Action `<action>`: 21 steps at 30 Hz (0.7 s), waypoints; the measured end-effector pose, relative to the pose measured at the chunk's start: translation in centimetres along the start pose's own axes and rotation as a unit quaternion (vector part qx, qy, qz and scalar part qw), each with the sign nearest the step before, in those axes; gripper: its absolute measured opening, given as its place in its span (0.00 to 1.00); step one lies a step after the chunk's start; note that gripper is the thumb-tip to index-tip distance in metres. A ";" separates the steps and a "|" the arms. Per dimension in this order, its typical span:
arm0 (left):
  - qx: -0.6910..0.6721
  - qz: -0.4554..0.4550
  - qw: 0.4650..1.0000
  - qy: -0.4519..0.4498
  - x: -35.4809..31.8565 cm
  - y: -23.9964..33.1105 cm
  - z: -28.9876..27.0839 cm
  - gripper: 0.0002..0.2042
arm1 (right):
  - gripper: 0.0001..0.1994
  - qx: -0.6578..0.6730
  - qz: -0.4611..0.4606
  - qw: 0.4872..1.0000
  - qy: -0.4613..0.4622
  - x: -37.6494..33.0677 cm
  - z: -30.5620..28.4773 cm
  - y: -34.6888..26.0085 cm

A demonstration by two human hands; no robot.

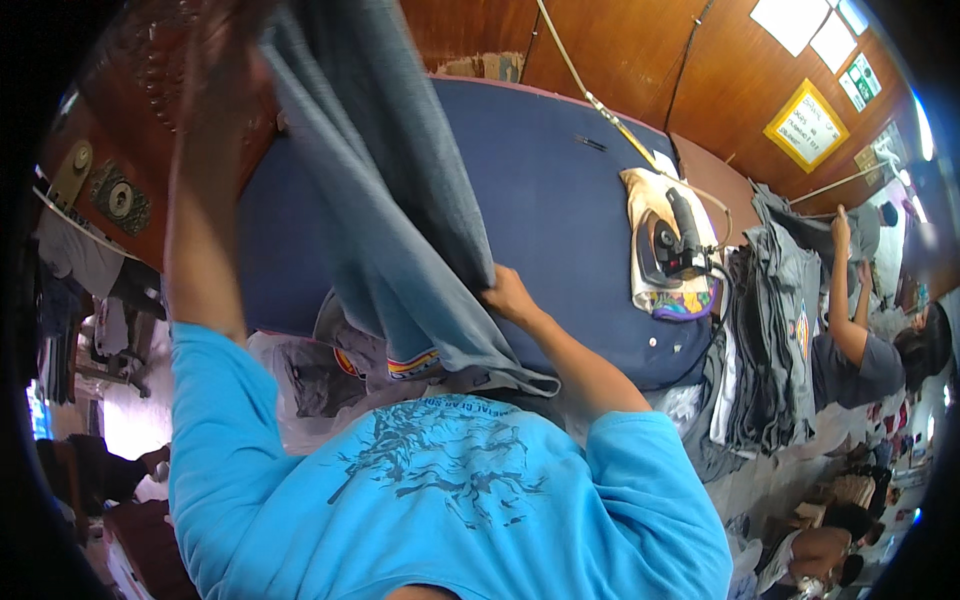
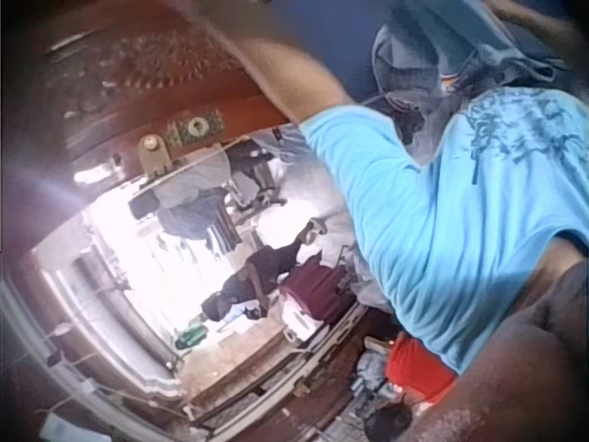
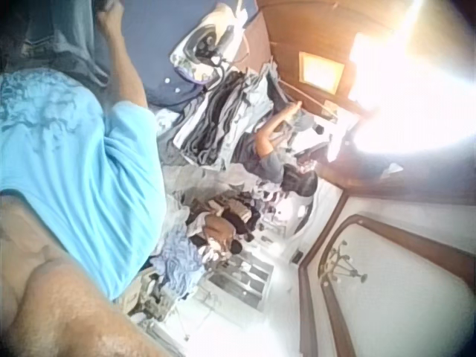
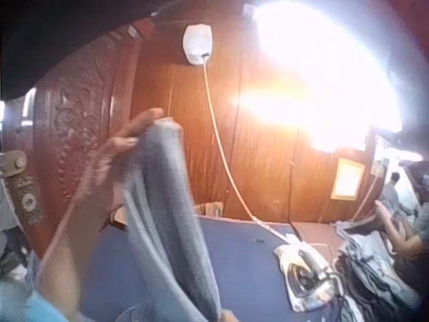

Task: The person irons a grey tank top on a padded table using a steam iron and then places it on a stack of finished garments.

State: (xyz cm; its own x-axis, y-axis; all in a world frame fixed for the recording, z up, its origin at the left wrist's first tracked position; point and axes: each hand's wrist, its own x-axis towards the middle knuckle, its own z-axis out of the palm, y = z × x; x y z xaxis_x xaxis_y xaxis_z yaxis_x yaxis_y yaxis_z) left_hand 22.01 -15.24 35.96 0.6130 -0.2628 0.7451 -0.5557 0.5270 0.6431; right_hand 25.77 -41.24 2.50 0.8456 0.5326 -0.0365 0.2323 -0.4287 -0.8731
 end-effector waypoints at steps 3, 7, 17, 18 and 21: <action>0.323 0.045 0.939 0.104 -4.8 5.5 -5.4 0.19 | 0.21 0.047 0.021 0.999 -0.019 -3.5 -3.3 2.4; 0.612 0.043 0.724 0.317 -12.2 12.9 -16.0 0.22 | 0.18 0.100 -0.064 0.941 0.317 -9.2 -18.8 -2.6; 0.610 -0.074 0.742 0.268 -2.6 10.7 -22.6 0.25 | 0.20 -0.403 -0.023 0.902 0.155 2.6 -32.8 -23.4; 0.601 -0.074 0.749 0.268 -2.4 10.3 -22.2 0.26 | 0.19 -0.403 -0.035 0.895 0.189 3.3 -32.6 -23.0; 0.547 -0.037 0.795 0.261 -1.4 9.9 -21.1 0.27 | 0.16 -0.368 -0.111 0.860 0.335 1.2 -34.0 -23.5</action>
State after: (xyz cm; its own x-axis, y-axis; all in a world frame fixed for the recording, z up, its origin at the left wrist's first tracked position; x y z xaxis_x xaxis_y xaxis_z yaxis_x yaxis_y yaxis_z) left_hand 27.49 7.45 37.53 0.6572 0.2609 0.7071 -0.4881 -0.5675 0.6631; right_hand 37.63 -55.34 39.50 0.7703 0.2266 0.5961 0.4571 -0.8480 -0.2684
